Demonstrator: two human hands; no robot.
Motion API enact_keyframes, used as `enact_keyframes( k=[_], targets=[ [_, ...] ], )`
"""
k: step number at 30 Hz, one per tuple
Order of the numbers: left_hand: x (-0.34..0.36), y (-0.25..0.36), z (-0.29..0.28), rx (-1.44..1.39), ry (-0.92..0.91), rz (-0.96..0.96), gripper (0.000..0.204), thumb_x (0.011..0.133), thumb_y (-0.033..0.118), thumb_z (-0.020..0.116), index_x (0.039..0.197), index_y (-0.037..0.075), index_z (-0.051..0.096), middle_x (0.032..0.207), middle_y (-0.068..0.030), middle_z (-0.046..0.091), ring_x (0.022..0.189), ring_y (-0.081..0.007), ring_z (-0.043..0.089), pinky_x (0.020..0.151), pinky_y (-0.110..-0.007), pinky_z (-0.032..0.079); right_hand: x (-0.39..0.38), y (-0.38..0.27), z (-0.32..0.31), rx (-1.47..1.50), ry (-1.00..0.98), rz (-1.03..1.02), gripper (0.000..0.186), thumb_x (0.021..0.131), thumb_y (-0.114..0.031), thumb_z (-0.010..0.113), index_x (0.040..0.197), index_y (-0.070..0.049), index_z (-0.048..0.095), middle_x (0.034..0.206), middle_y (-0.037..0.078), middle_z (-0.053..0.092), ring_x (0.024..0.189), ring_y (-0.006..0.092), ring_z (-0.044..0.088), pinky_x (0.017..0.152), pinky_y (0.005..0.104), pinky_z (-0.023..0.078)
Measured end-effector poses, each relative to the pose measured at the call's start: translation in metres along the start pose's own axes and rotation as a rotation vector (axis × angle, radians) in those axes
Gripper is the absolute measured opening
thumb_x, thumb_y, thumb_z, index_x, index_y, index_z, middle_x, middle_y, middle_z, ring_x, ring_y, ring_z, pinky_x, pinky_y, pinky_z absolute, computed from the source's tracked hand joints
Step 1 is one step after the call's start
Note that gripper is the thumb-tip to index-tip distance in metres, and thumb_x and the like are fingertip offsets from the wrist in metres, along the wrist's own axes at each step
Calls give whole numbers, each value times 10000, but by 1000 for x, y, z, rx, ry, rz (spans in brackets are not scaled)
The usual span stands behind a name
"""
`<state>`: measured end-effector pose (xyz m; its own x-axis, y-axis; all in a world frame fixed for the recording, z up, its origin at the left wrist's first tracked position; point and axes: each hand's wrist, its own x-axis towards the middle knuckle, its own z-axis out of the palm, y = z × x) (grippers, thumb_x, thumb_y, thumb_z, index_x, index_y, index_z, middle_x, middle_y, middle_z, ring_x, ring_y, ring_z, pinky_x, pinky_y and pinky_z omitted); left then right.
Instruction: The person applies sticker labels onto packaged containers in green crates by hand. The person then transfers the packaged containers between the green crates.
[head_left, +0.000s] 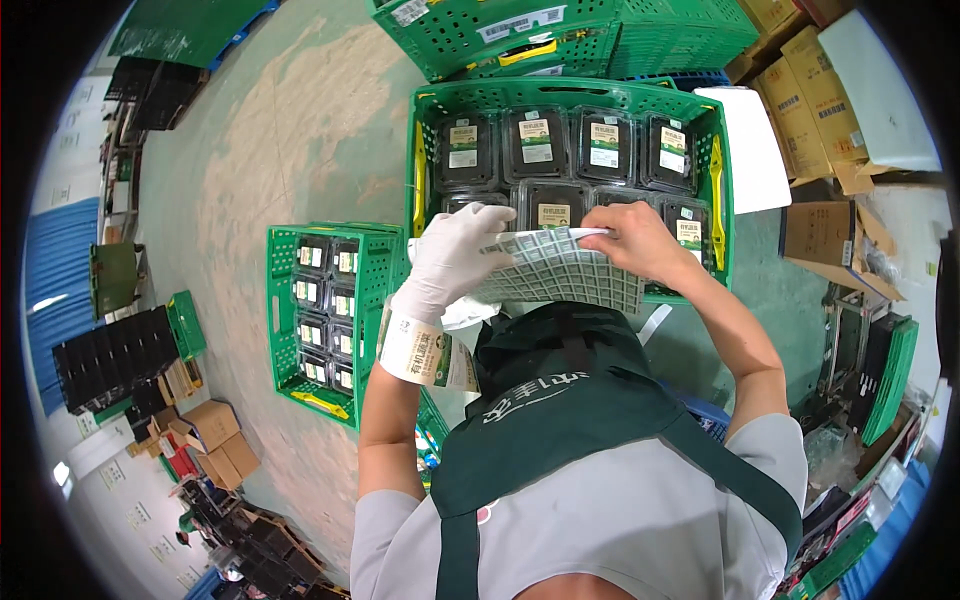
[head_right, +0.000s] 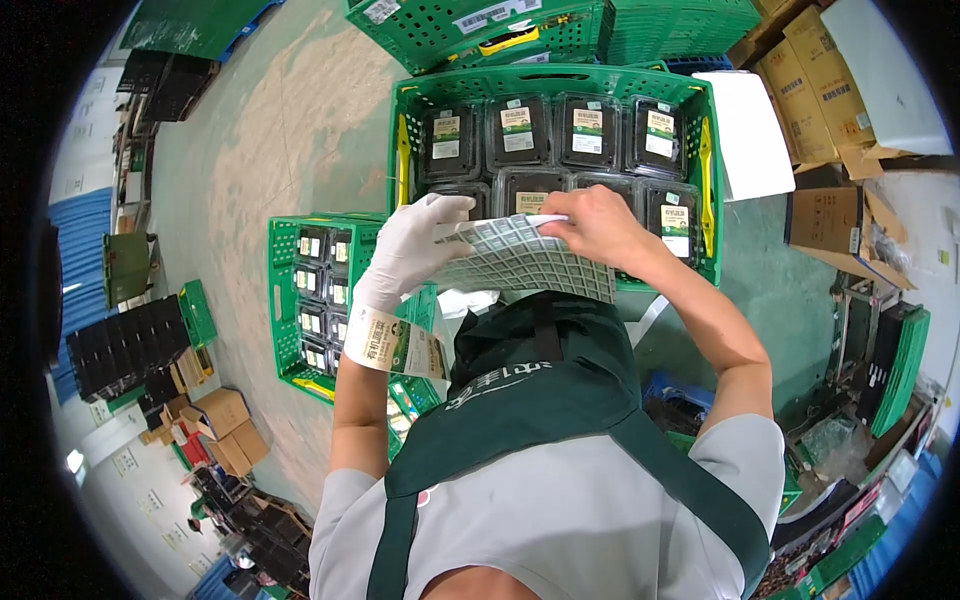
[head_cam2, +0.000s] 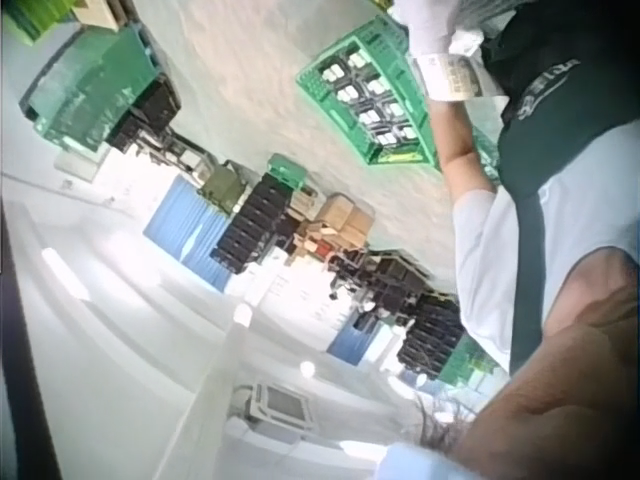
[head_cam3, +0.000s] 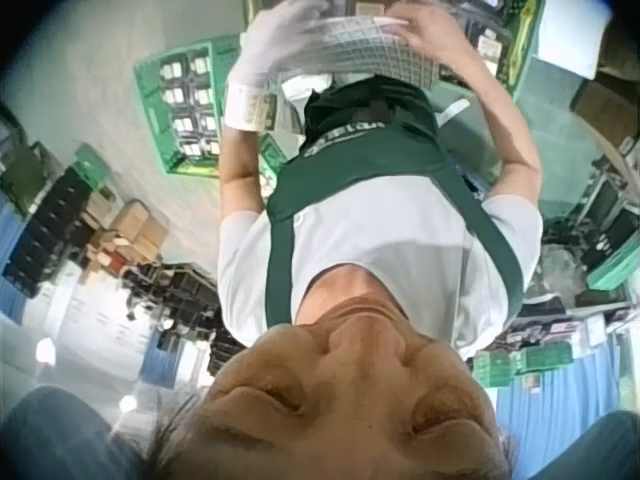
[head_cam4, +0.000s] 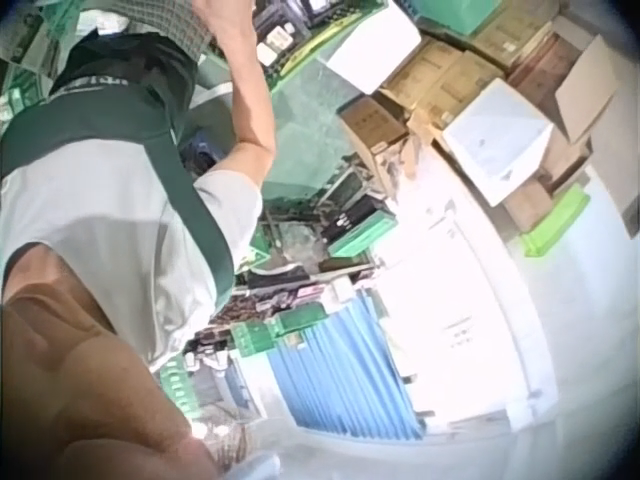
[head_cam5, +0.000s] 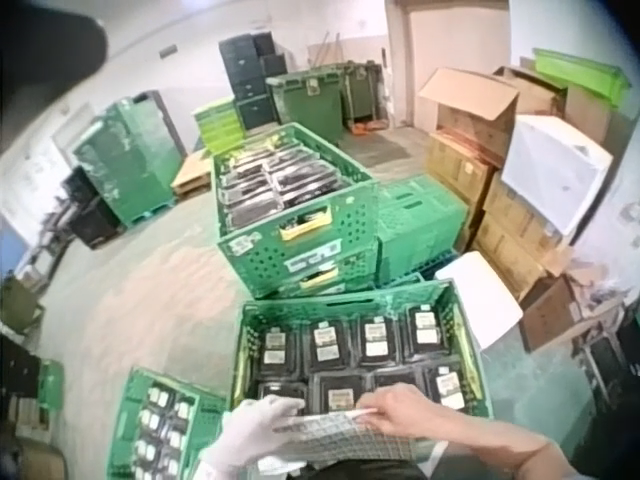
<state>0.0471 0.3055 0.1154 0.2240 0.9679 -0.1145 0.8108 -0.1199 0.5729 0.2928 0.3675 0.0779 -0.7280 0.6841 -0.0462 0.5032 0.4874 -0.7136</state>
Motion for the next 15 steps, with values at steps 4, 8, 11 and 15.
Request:
enact_keyframes(
  k=[4, 8, 11, 15],
  targets=[
    [-15, -18, 11, 83, 108, 57, 136, 719, 177, 672, 838, 136, 622, 748, -11, 614, 698, -205, 594, 686, -324, 414, -2, 0, -1, 13, -18, 49, 185, 819, -225, 612, 814, -40, 614, 695, 146, 583, 633, 328, 562, 568, 378, 433],
    [-18, -18, 20, 145, 161, 65, 39, 751, 135, 631, 784, 118, 617, 736, -26, 631, 678, -204, 588, 678, -304, 393, 3, 0, -6, -52, -157, -26, 248, 845, -256, 576, 782, -17, 589, 684, 170, 564, 636, 362, 530, 562, 406, 414],
    [-18, -12, 18, 129, 136, 94, 38, 759, 130, 620, 795, 119, 617, 734, -28, 629, 689, -205, 592, 697, -310, 393, 12, -5, -14, -42, -150, -67, 282, 827, -295, 599, 896, -21, 611, 747, 163, 605, 691, 331, 577, 614, 385, 454],
    [-14, -11, 22, 150, 76, 107, 51, 752, 135, 620, 801, 121, 621, 720, -39, 630, 699, -213, 603, 714, -333, 399, 25, -16, -4, -114, 26, -227, 326, 743, -219, 681, 1012, -48, 614, 909, 101, 646, 841, 287, 607, 697, 370, 496]
  ],
)
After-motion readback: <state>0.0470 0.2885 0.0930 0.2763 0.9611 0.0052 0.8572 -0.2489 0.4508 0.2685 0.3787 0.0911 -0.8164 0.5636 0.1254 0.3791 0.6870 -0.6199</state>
